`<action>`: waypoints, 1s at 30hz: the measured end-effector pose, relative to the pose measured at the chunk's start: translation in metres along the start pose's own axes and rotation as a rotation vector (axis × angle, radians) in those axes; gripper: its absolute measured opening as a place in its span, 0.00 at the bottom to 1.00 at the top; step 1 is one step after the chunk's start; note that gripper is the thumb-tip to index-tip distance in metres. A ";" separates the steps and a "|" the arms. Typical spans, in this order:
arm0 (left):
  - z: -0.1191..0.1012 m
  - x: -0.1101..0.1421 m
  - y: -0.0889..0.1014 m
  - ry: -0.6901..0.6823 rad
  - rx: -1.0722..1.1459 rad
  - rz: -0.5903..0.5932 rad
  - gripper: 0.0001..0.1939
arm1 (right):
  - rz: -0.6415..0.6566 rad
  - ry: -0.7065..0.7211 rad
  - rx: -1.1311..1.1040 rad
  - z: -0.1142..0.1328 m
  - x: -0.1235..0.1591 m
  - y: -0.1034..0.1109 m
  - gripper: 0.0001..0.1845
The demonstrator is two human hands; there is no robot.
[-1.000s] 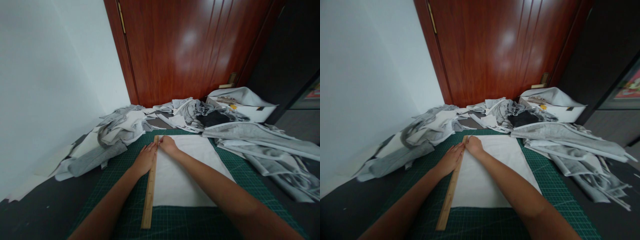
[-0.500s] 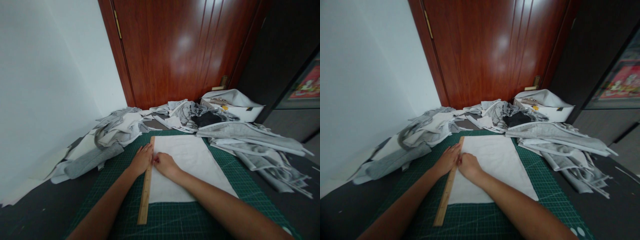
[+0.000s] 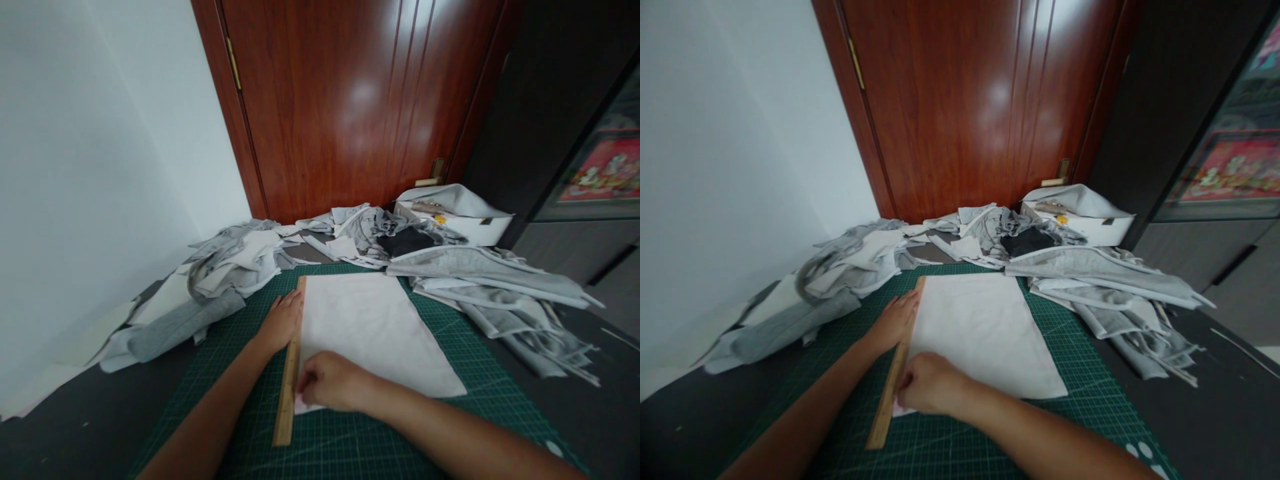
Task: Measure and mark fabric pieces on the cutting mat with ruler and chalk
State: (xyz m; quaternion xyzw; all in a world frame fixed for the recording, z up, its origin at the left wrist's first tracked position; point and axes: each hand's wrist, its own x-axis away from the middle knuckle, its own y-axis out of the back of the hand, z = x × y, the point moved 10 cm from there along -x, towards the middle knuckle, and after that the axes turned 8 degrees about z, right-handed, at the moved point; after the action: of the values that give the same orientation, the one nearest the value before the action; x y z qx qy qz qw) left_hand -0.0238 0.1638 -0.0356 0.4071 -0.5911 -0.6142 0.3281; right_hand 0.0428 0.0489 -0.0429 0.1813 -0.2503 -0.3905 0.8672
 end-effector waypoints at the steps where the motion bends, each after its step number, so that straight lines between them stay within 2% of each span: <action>1: 0.000 0.000 -0.001 -0.001 0.003 0.002 0.23 | 0.034 -0.009 -0.075 -0.003 0.001 -0.001 0.09; 6: 0.000 0.001 -0.001 -0.014 0.028 -0.016 0.23 | -0.064 0.052 -0.363 -0.019 -0.002 0.026 0.07; 10: 0.003 0.001 0.000 -0.012 0.078 -0.054 0.23 | -0.243 0.209 -0.331 -0.028 -0.010 0.057 0.05; 13: 0.006 0.002 0.001 -0.026 0.131 -0.082 0.22 | -0.340 0.263 -0.314 -0.038 -0.016 0.072 0.03; 18: 0.006 0.005 0.006 -0.016 0.183 -0.107 0.22 | -0.471 0.330 -0.350 -0.045 -0.016 0.090 0.09; 21: 0.008 0.008 0.016 0.063 0.136 -0.098 0.24 | -0.518 0.350 -0.305 -0.042 -0.017 0.095 0.10; 24: 0.010 0.013 0.031 0.174 0.025 -0.070 0.18 | -0.547 0.360 -0.261 -0.038 -0.023 0.098 0.10; 27: 0.013 0.017 0.041 0.289 -0.072 0.000 0.12 | -0.567 0.360 -0.272 -0.038 -0.027 0.100 0.09; 30: 0.020 0.022 0.043 0.404 -0.128 0.092 0.12 | -0.581 0.353 -0.287 -0.038 -0.025 0.101 0.09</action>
State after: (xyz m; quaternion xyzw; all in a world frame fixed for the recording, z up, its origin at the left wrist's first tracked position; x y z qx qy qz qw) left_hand -0.0549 0.1496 0.0041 0.4727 -0.4911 -0.5409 0.4928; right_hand 0.1098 0.1367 -0.0297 0.1857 0.0226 -0.6141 0.7667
